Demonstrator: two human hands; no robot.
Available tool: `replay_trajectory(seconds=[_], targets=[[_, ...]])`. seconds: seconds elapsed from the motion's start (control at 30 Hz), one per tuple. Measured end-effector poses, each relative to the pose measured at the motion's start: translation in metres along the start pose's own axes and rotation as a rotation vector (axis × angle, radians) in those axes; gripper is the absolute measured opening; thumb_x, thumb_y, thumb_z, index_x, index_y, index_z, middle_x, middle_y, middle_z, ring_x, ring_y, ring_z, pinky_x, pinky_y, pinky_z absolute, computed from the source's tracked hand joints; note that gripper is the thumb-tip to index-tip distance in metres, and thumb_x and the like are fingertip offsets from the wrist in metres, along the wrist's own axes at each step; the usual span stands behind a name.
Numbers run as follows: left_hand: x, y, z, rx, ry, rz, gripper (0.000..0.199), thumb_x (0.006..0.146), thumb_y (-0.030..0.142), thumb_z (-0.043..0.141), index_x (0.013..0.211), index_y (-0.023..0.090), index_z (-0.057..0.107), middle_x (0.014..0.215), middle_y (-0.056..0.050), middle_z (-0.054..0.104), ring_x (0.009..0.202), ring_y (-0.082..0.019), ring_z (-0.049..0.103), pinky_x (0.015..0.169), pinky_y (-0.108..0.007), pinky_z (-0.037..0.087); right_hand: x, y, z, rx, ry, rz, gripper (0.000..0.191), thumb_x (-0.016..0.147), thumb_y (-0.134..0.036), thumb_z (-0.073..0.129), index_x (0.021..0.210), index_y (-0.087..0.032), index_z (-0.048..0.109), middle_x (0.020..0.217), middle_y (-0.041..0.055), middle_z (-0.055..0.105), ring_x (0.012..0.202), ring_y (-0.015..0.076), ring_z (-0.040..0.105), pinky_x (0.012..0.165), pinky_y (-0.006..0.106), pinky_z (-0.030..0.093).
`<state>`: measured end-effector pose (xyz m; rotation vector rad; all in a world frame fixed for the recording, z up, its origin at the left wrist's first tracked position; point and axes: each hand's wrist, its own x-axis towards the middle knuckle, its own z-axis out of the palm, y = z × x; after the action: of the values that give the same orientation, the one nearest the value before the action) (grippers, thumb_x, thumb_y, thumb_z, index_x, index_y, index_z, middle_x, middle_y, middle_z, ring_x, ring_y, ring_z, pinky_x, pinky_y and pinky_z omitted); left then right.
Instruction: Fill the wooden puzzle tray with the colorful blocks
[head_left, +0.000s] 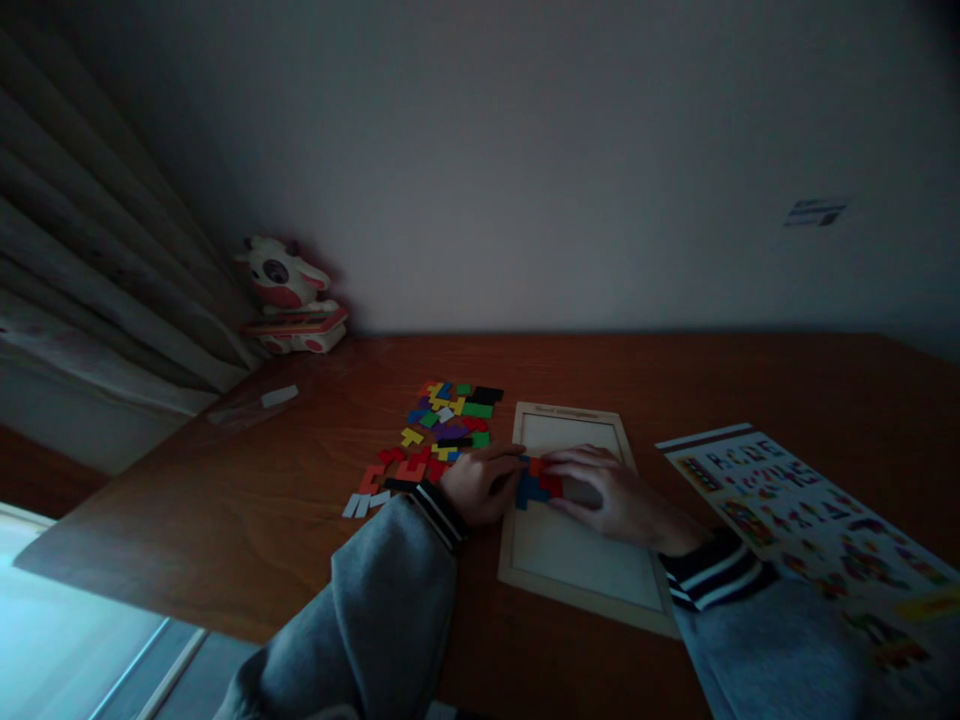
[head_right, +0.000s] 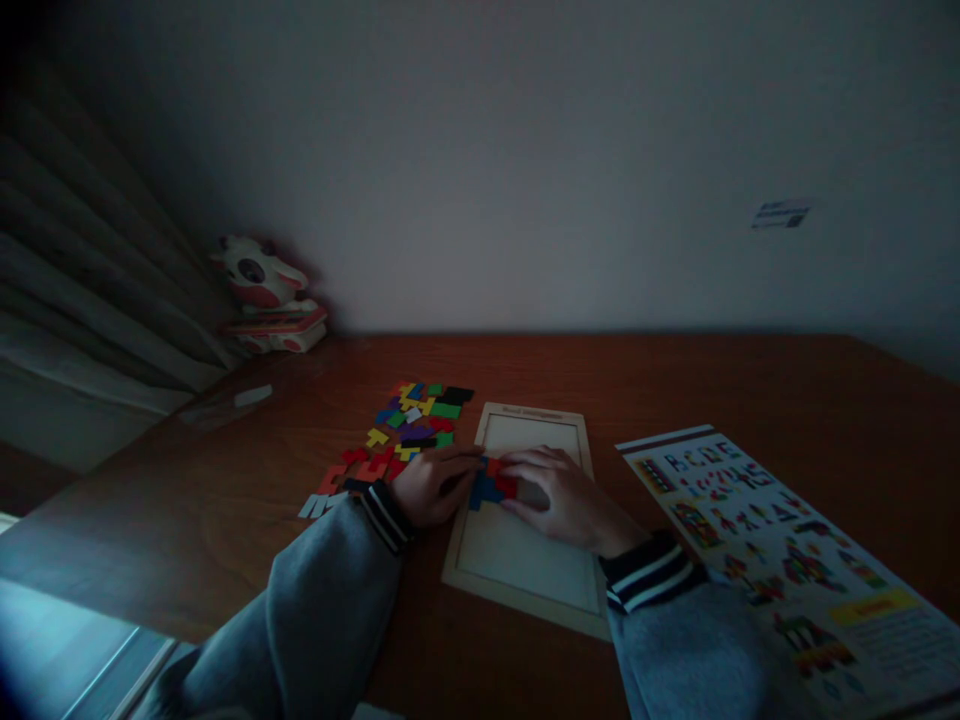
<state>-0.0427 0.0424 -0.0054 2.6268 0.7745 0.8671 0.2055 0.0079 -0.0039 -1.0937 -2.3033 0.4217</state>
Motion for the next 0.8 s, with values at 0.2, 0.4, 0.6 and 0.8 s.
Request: replay_trajectory(seconds=[0.2, 0.4, 0.6, 0.8], targets=[[-0.0018, -0.0060, -0.0030, 0.006, -0.087, 0.115, 0.028, 0.092, 0.025, 0.057, 0.115, 0.014, 0.068, 0.125, -0.015, 0.066, 0.114, -0.023, 0.065, 0.098, -0.039, 0.055, 0.0006, -0.0005, -0.0003, 0.025, -0.019, 0.011, 0.033, 0.086, -0.038, 0.069, 0.118, -0.030, 0.068, 0.123, 0.0049, 0.067, 0.116, 0.0228, 0.061, 0.102, 0.047, 0.050], [0.0003, -0.0085, -0.0019, -0.005, -0.068, 0.163, 0.026, 0.092, 0.027, 0.060, 0.113, 0.015, 0.071, 0.118, -0.014, 0.070, 0.113, -0.024, 0.065, 0.097, -0.040, 0.055, 0.0015, 0.0001, 0.0003, 0.020, 0.007, -0.012, 0.033, 0.086, -0.038, 0.070, 0.117, -0.031, 0.068, 0.121, 0.0049, 0.068, 0.114, 0.0234, 0.061, 0.101, 0.047, 0.049], [-0.0005, -0.0094, 0.0000, 0.004, -0.045, 0.174, 0.024, 0.091, 0.027, 0.061, 0.109, 0.014, 0.072, 0.116, -0.013, 0.072, 0.113, -0.023, 0.066, 0.099, -0.039, 0.055, 0.0015, 0.0022, 0.0044, 0.010, -0.003, -0.022, 0.034, 0.087, -0.037, 0.068, 0.120, -0.030, 0.066, 0.122, 0.0059, 0.066, 0.115, 0.0236, 0.060, 0.101, 0.046, 0.049], [-0.0007, -0.0101, 0.0013, 0.040, -0.031, 0.194, 0.024, 0.092, 0.028, 0.059, 0.106, 0.015, 0.073, 0.112, -0.012, 0.073, 0.107, -0.021, 0.068, 0.098, -0.038, 0.056, 0.0014, 0.0001, 0.0055, -0.026, 0.013, -0.007, 0.036, 0.086, -0.036, 0.068, 0.121, -0.029, 0.064, 0.122, 0.0066, 0.064, 0.116, 0.0239, 0.059, 0.100, 0.046, 0.049]])
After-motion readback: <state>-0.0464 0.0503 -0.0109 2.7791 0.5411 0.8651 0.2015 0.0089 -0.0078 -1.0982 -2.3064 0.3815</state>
